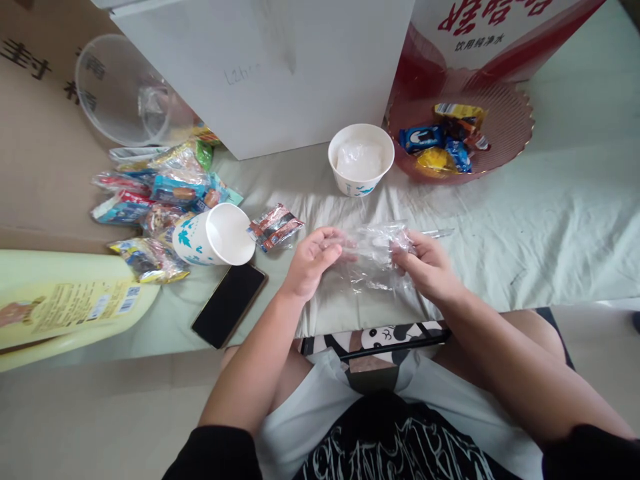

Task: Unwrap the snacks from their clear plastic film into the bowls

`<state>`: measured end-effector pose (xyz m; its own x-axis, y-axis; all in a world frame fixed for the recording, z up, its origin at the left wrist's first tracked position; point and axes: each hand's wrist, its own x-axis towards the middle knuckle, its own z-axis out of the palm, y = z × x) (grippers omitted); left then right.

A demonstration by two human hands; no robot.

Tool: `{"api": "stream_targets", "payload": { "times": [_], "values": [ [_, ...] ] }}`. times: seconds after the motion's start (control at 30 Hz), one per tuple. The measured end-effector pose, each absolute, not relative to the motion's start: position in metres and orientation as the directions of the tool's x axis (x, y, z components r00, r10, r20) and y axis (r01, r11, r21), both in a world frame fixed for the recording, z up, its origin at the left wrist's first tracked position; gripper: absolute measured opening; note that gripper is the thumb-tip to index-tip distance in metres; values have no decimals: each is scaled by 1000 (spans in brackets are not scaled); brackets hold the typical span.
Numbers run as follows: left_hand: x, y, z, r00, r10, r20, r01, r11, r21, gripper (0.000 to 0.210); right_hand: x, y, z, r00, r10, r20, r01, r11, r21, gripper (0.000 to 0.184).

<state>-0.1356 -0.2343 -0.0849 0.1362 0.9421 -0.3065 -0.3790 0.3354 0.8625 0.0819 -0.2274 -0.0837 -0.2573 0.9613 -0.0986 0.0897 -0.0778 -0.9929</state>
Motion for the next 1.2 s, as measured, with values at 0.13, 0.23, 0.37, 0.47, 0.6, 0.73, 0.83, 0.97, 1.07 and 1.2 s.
{"api": "stream_targets", "payload": {
  "times": [0.13,0.23,0.37,0.47,0.6,0.73,0.83,0.97,1.07,1.2],
  "values": [
    [-131,-234,-87,12,956,-293,-336,280,899,37,84,-228,-91,-153,985,-84,-66,-95,-993,31],
    [-133,-230,-89,-155,949,-273,-351,206,914,37,82,-229,-104,-152,986,-62,-169,-88,-982,54],
    [-133,-227,-90,-299,922,-247,-380,122,917,42,77,-232,-118,-280,954,-108,-231,-176,-957,76],
    [-121,-233,-92,-252,929,-272,-411,151,899,44,71,-235,-118,-350,926,-142,-257,-241,-936,78],
    [-103,-244,-94,-97,946,-310,-442,238,865,45,65,-235,-111,-363,912,-191,-278,-302,-912,53],
    [-102,-244,-94,-79,938,-338,-431,274,860,41,67,-232,-104,-197,951,-238,-231,-281,-931,39],
    [-112,-239,-93,-50,935,-350,-416,299,859,35,70,-230,-104,-151,970,-190,-214,-220,-952,53],
    [-124,-235,-90,98,940,-327,-374,339,863,30,73,-231,-105,-194,961,-196,-199,-234,-951,51],
    [-130,-234,-88,260,895,-361,-341,435,833,36,75,-233,-102,-273,941,-201,-131,-244,-961,49],
    [-134,-233,-88,284,871,-401,-201,463,863,28,75,-234,-94,-223,959,-175,-92,-199,-976,28]
  ]
}}
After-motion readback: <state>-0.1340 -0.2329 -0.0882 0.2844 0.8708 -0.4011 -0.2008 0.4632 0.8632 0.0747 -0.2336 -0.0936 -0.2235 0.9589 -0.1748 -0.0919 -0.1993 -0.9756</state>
